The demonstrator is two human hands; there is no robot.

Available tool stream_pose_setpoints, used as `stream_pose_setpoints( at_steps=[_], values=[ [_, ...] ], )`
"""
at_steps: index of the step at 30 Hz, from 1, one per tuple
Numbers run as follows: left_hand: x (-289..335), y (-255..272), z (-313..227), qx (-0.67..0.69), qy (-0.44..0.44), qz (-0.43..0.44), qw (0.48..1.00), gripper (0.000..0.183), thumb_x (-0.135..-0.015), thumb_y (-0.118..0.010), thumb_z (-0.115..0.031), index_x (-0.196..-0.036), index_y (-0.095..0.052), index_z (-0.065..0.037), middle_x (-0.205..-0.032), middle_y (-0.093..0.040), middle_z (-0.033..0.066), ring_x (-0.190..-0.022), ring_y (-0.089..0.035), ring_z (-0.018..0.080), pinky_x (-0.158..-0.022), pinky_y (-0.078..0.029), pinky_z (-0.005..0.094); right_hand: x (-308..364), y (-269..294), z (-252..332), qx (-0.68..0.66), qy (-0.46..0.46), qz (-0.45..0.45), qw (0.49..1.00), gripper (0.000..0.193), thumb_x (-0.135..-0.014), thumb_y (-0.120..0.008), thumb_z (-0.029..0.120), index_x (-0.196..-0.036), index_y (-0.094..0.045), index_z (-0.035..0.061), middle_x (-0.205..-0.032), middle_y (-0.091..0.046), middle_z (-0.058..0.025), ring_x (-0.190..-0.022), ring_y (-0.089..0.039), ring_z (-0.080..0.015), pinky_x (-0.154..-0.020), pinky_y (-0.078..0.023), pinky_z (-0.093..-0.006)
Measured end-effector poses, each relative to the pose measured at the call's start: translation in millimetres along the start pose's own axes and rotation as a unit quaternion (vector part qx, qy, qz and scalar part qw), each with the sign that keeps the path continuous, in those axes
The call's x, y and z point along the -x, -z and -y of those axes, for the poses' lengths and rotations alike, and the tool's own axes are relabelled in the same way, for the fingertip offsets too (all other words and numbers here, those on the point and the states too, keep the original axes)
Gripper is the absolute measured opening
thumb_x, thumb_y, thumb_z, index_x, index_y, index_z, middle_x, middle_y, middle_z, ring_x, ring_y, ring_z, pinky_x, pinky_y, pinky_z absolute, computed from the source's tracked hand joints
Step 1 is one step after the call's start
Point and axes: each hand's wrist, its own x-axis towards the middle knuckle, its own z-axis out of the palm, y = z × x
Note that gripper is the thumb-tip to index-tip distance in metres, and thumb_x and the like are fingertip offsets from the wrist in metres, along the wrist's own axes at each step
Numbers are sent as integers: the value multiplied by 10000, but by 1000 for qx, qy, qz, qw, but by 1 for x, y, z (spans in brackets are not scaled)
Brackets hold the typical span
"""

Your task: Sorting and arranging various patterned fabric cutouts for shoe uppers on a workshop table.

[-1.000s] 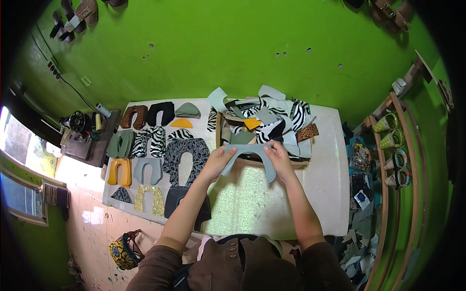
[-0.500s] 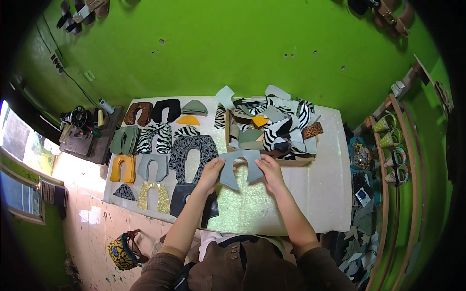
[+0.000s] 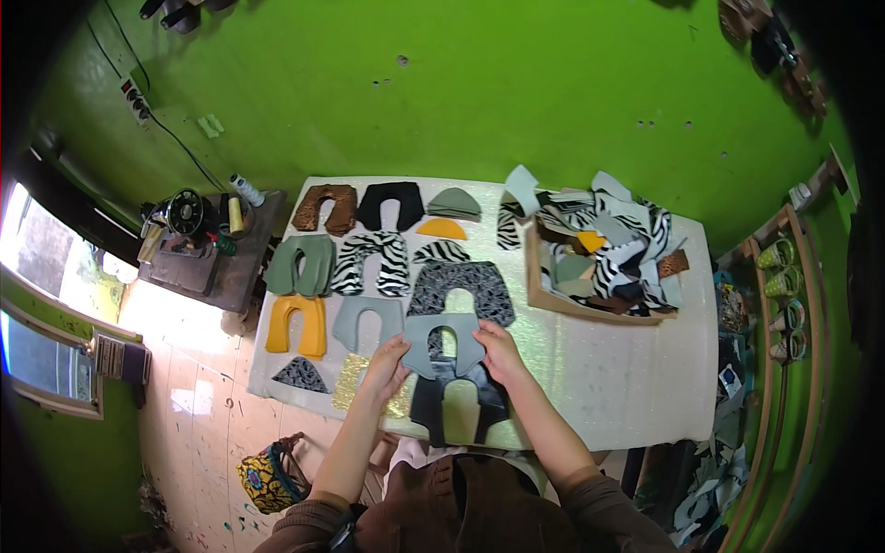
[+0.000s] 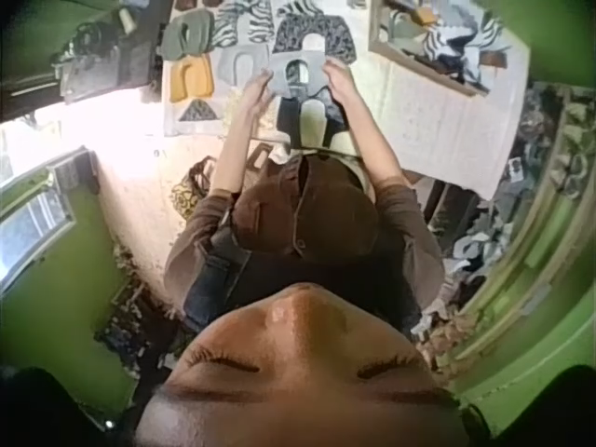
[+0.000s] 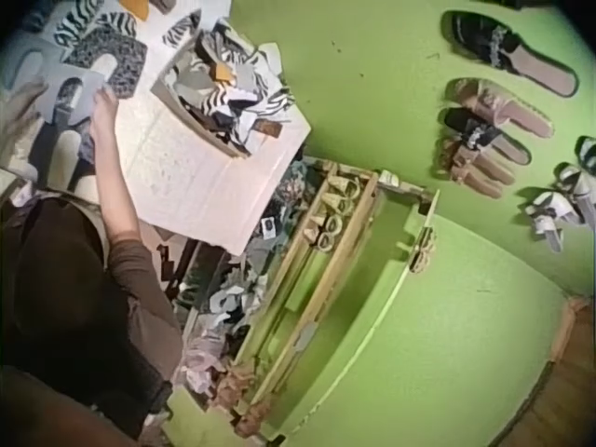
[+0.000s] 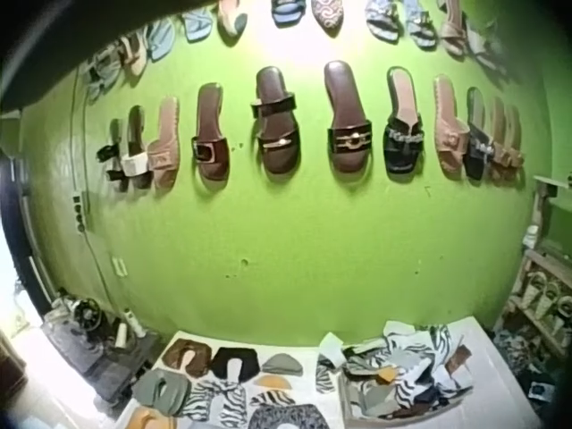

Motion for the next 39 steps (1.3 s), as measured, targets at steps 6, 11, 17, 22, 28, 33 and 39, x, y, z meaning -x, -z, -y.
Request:
stream_pose_setpoints(
  at_steps=[6,11,17,22,28,33,39],
  values=[
    [6,72,-36,-80,-18,-49,995,315,-896,-389,-89,-1194,-435,3,-1055,-563,85,-915,-565,164,-779,-470,288,-31,-65,-52,14,-34,10,999,331,-808,-474,-19,-1139,-482,-22,-989,-584,-105,-875,-571,-166,-748,-457,-264],
    [-1,115,-55,-89,-30,-74,993,320,-898,-383,-96,-1199,-431,1,-1045,-560,94,-920,-559,166,-775,-463,281,-51,-99,-76,0,-30,11,999,359,-809,-473,-40,-1167,-458,-21,-1003,-576,-99,-889,-563,-160,-752,-456,-249],
    [-25,132,-76,-116,-36,-60,991,325,-897,-373,-78,-1203,-417,23,-1057,-550,111,-947,-547,178,-806,-451,295,-64,-123,-75,4,-47,-48,998,384,-811,-466,-43,-1193,-443,-1,-991,-567,-85,-850,-557,-154,-743,-457,-245],
    [-37,133,-82,-132,-34,-68,988,321,-893,-363,-50,-1200,-428,17,-1090,-539,100,-985,-529,170,-859,-422,279,-70,-125,-77,16,-24,-66,997,398,-812,-453,-47,-1206,-437,7,-1047,-560,-85,-899,-543,-158,-775,-437,-251],
    [-43,136,-82,-131,-67,-72,987,342,-884,-366,-24,-1218,-405,37,-1131,-518,115,-997,-514,164,-867,-395,255,-69,-131,-81,15,28,-45,998,406,-809,-431,-70,-1209,-436,0,-1145,-528,-110,-973,-528,-169,-834,-405,-250],
    [-39,124,-78,-172,-111,-80,976,383,-864,-401,-3,-1244,-369,39,-1263,-422,134,-1144,-419,188,-952,-323,279,-67,-128,-96,249,220,-108,937,358,-830,-420,-33,-1184,-462,4,-1179,-514,-105,-1047,-498,-162,-878,-382,-252],
    [-19,123,-73,-453,-295,-86,837,496,-790,-500,-27,-1261,-351,26,-1339,-322,191,-1268,-278,282,-1018,-236,343,-37,-142,-95,561,388,-110,723,394,-773,-470,43,-1166,-488,15,-1233,-445,-195,-1189,-376,-335,-984,-313,-383]
  ],
)
